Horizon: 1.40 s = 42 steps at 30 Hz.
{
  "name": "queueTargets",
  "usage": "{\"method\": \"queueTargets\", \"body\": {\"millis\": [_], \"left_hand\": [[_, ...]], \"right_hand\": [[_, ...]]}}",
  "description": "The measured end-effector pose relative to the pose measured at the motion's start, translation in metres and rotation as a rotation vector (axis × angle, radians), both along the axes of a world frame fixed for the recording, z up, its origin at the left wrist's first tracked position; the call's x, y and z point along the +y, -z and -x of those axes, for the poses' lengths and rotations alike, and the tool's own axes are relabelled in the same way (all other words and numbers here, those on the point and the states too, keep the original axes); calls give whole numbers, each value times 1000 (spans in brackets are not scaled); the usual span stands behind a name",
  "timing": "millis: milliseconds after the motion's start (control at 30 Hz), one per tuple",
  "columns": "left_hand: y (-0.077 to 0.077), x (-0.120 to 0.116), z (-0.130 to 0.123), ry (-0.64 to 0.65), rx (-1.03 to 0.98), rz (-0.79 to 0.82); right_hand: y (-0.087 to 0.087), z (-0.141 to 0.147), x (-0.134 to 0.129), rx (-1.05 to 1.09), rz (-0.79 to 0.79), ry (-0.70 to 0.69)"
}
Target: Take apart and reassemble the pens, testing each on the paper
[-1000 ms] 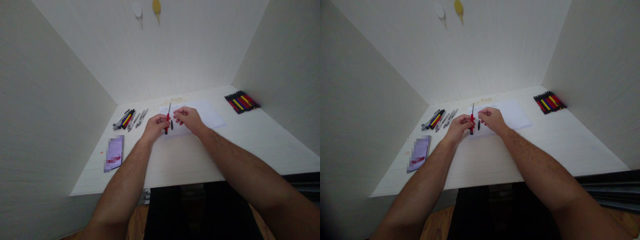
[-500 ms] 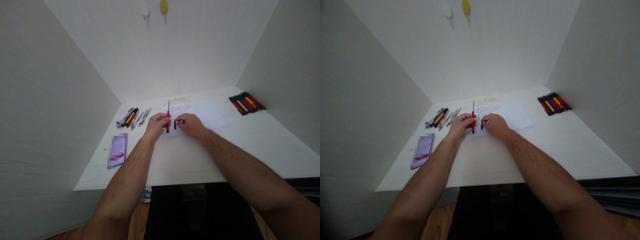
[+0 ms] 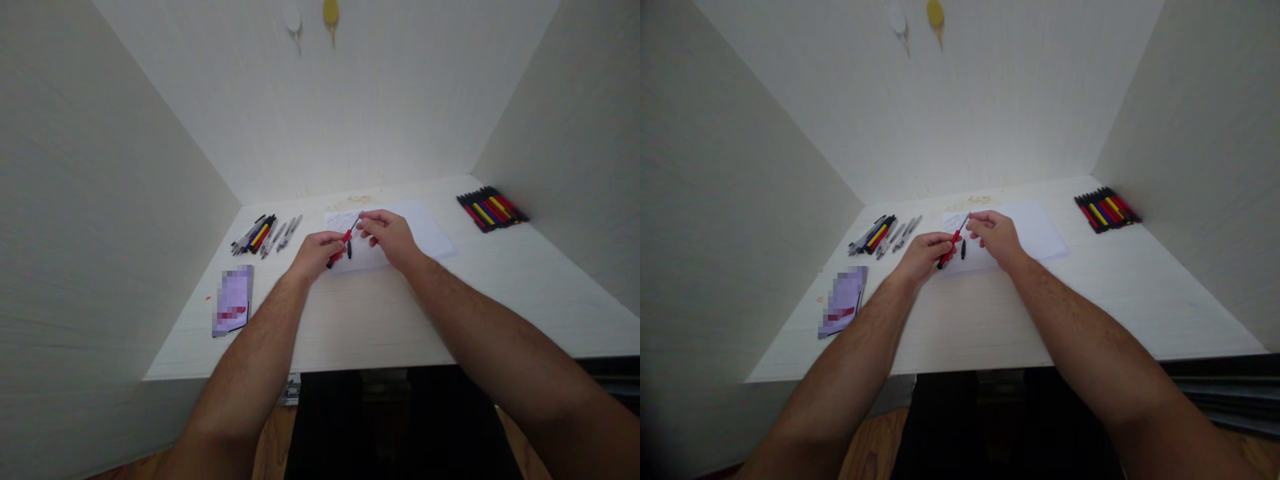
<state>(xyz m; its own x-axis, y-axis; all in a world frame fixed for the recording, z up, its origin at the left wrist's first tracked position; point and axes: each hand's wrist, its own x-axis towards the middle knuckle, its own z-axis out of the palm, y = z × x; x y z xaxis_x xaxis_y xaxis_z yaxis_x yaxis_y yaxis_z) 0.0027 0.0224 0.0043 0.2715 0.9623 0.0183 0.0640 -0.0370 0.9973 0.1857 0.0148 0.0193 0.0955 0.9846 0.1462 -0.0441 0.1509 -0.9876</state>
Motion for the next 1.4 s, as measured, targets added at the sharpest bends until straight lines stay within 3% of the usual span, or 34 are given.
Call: {"method": "queueTargets", "body": {"millis": [300, 667, 1033, 1400], "left_hand": [[3, 1, 4, 49, 101, -35], [-10, -12, -6, 202, 90, -38], [-8, -9, -5, 140, 142, -50], [-7, -10, -6, 193, 114, -32]], "right_hand": [[-1, 2, -1, 60, -4, -49], [-3, -1, -1, 58, -64, -69], [1, -1, 3, 63, -97, -61], [-4, -2, 0, 27, -85, -51]]}}
